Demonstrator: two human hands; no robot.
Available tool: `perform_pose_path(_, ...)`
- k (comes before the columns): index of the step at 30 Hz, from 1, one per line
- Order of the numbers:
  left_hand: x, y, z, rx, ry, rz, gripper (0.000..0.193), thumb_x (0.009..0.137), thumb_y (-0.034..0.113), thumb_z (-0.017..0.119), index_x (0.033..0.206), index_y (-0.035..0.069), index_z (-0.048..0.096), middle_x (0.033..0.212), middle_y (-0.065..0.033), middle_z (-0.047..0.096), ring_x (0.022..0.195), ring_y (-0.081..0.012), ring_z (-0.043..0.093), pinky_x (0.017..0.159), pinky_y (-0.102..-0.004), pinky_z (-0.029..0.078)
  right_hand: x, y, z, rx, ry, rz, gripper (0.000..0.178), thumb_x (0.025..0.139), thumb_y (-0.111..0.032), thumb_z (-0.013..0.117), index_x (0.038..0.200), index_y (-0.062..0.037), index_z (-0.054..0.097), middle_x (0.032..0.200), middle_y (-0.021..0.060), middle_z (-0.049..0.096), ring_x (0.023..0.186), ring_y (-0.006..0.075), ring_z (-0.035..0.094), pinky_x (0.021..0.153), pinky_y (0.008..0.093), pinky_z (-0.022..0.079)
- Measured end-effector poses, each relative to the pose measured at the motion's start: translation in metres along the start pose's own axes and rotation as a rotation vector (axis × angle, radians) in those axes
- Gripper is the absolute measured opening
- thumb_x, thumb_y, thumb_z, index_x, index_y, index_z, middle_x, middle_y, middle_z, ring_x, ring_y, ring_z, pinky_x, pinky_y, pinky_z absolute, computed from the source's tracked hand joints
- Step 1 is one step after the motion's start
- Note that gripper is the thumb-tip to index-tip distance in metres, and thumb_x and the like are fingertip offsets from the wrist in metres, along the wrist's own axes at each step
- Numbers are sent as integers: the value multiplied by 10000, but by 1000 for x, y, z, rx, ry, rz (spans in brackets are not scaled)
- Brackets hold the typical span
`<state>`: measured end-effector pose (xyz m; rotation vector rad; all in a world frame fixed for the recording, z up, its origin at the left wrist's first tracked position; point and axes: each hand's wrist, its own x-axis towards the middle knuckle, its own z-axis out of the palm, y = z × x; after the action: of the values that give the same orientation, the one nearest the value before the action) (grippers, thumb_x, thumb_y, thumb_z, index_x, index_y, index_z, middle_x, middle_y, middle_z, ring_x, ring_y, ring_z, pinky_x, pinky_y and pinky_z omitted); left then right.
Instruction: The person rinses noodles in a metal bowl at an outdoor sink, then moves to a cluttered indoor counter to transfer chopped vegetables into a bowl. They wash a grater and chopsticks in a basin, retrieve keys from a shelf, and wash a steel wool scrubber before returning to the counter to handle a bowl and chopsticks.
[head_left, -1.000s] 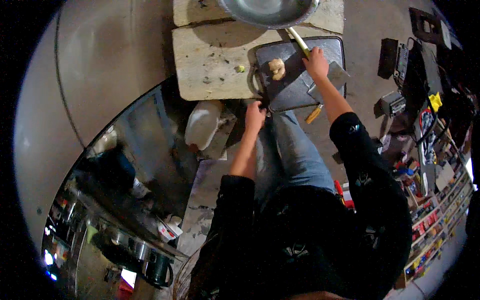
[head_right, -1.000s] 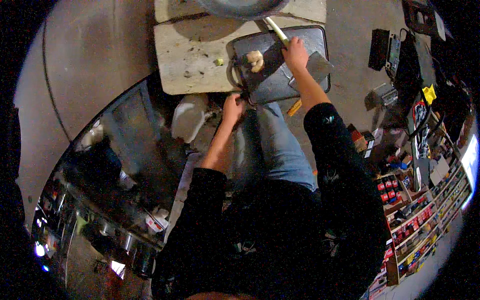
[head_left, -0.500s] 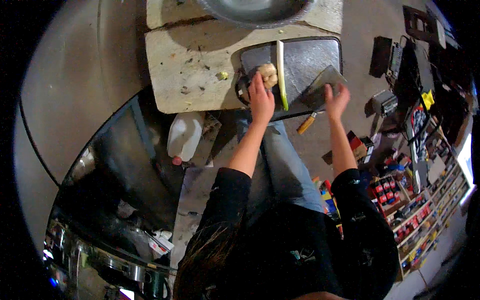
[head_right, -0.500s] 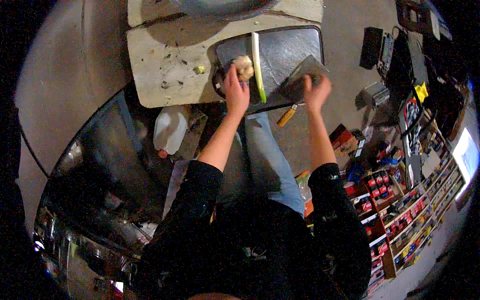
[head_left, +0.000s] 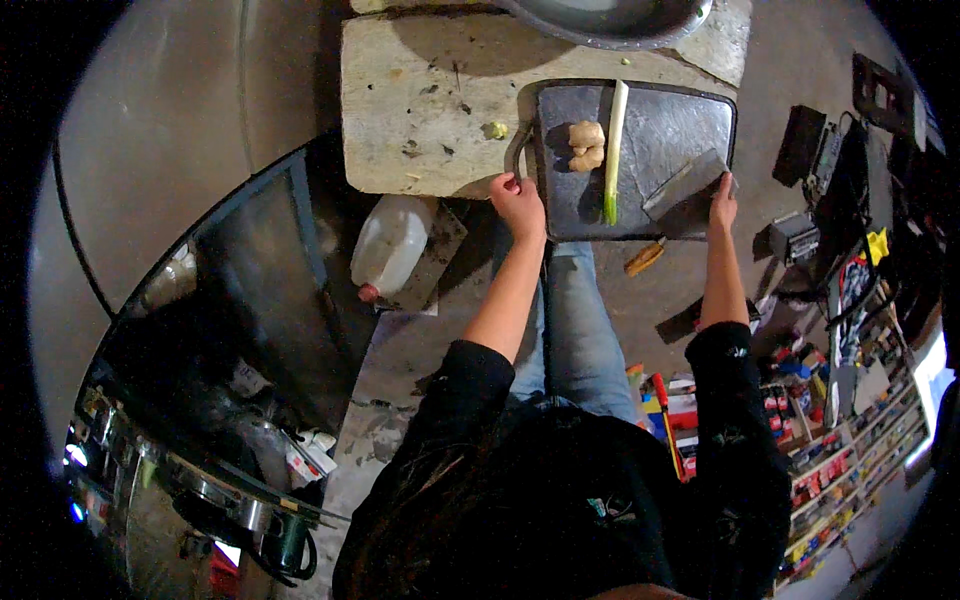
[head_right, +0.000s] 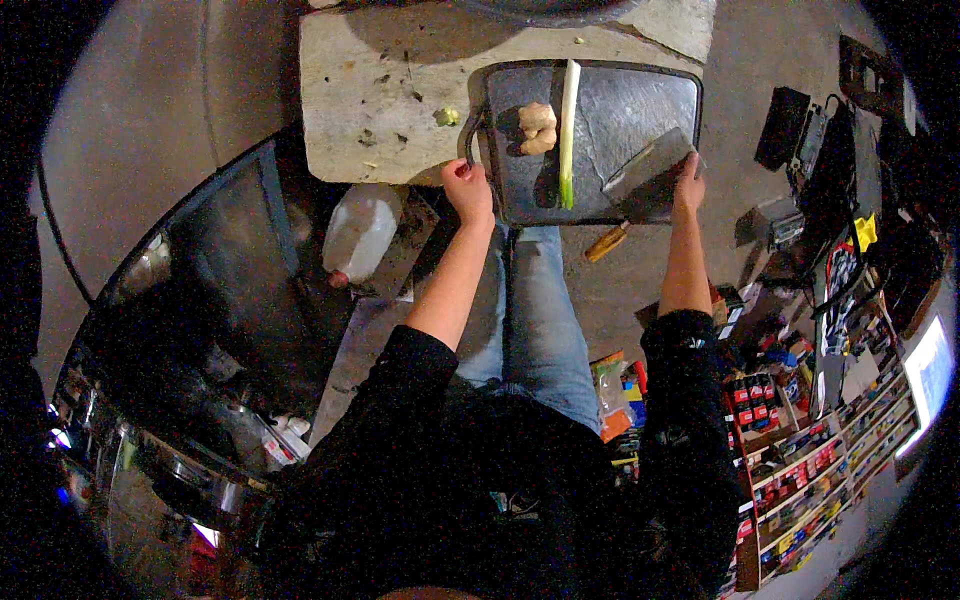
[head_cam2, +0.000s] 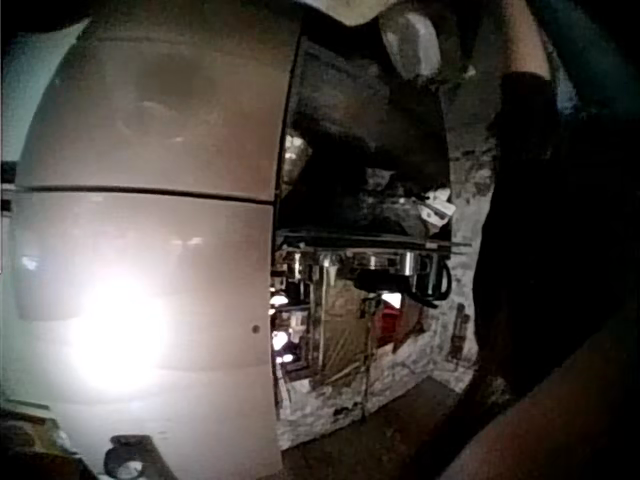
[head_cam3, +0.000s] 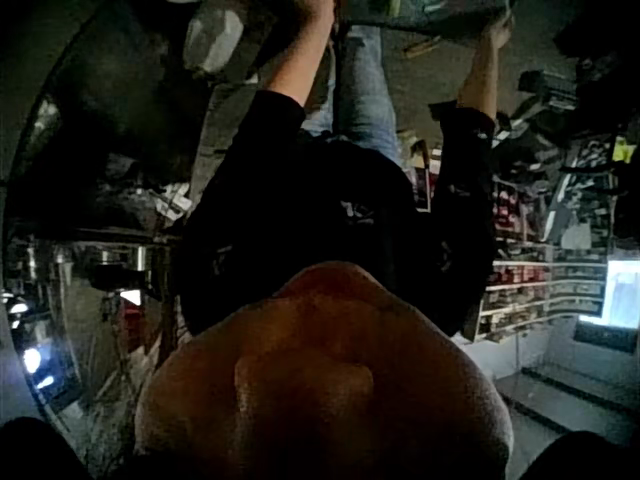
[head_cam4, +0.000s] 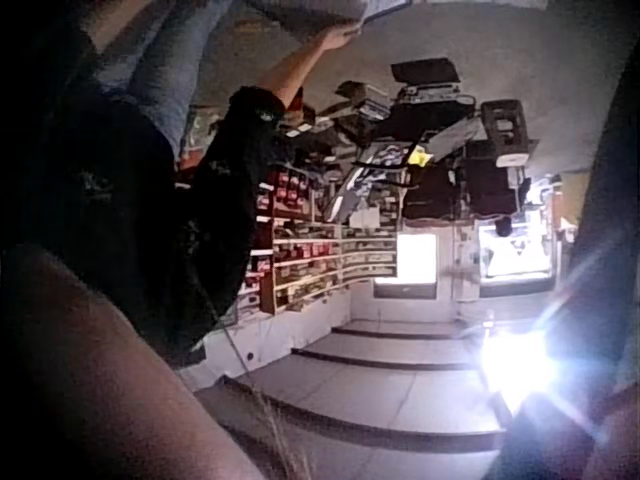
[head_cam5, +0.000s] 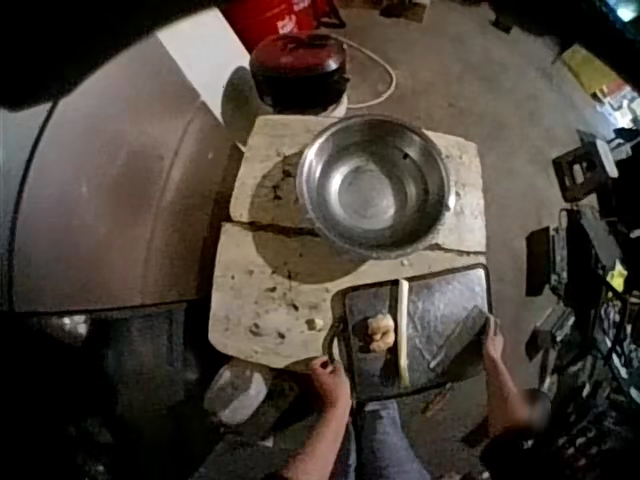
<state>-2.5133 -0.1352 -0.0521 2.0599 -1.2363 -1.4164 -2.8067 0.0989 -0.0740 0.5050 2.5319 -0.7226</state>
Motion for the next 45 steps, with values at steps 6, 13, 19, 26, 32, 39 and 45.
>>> perform_pose_path(6,6,23,-4,39,35,59,345,780,113,666,1040,-9,476,1011,-132,444,897,-247,477,799,-358,408,-37,27,-13,357,-232,188,911,745,-711,497,1263,35,421,1223,116,474,1080,255,483,866,391,407)
perform_pose_path(13,0,60,-25,-133,-42,164,404,810,133,656,1157,25,481,1081,-123,382,963,-228,474,853,-344,410,-120,-4,-29,512,-181,277,851,802,-667,462,1245,59,418,1163,105,499,1013,243,484,865,381,388)
perform_pose_path(19,0,64,-95,-341,119,6,355,814,97,651,1120,1,497,1010,-58,556,909,-137,525,809,-267,423,-182,-47,-24,348,-123,147,809,816,-645,470,1167,84,486,1097,105,547,956,221,503,839,345,402)
perform_pose_path(26,-4,69,-224,-430,223,-115,445,842,179,611,1202,0,421,1104,-73,534,988,-179,505,869,-297,385,-217,-97,50,34,-274,-105,780,820,-630,473,1103,94,540,1033,179,599,940,271,553,864,353,396)
perform_pose_path(32,-1,15,-299,-206,258,-125,441,839,240,570,1229,80,439,1117,-61,504,1025,-181,475,853,-349,382,-256,-203,140,-316,-490,-420,844,754,-729,423,970,68,598,978,263,609,975,391,569,842,422,424)
perform_pose_path(39,11,10,-287,-877,286,-363,363,840,258,610,1120,46,520,1042,-55,544,968,-204,525,907,-347,402,-282,-314,257,-551,-496,-932,910,710,-813,328,854,26,650,945,254,625,901,398,607,790,449,471)
perform_pose_path(45,39,14,-235,-1104,276,-574,251,858,219,549,947,-15,530,917,-89,564,844,-208,548,832,-361,494,-284,-381,311,-713,-578,-1100,691,799,-640,467,1043,-7,596,960,224,617,913,389,588,809,434,456)
